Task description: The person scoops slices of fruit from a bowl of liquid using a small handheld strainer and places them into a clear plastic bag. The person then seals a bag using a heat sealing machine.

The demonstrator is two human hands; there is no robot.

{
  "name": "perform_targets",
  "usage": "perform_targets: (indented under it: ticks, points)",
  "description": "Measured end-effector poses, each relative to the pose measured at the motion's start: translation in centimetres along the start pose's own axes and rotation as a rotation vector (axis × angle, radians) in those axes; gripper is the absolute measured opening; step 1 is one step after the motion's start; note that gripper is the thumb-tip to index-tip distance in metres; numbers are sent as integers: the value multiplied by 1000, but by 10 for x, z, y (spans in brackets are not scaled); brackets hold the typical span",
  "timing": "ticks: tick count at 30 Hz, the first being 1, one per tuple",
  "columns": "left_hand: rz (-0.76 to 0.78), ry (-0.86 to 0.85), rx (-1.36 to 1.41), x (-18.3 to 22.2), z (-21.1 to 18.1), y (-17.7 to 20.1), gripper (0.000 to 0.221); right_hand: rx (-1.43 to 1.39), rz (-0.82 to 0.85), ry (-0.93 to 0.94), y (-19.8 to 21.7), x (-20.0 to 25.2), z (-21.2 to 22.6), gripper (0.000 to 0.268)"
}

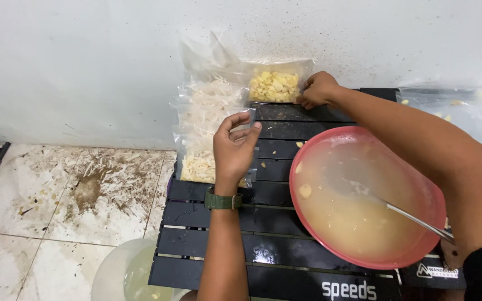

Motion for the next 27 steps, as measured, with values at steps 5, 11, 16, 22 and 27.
perform_targets:
  ticks: [5, 11, 16, 22, 27]
  points:
    - [3, -9, 1, 3, 0, 2, 40, 135, 23, 61, 38, 10, -1, 53]
    - [-29, 56, -60, 22, -14, 8, 35, 362, 12, 250, 122, 71, 44, 50]
    - [-18, 12, -143, 27, -7, 15, 28, 406, -32, 273, 190, 189, 85, 41]
    - [2, 1, -250, 56, -13, 15, 30, 446, -193, 275, 249, 285, 26, 21]
    - [47, 21, -229, 83, 6, 10, 28, 661, -62, 55, 244, 297, -93, 42]
Point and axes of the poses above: each hand's wrist, its own x-axis away from the middle knuckle, its own y-axis out of the back of the hand, z = x × y, the point moved 9 cm from there along -x, towards the middle knuckle, and after that the axes turned 13 degrees about y, right-handed, at the moved point
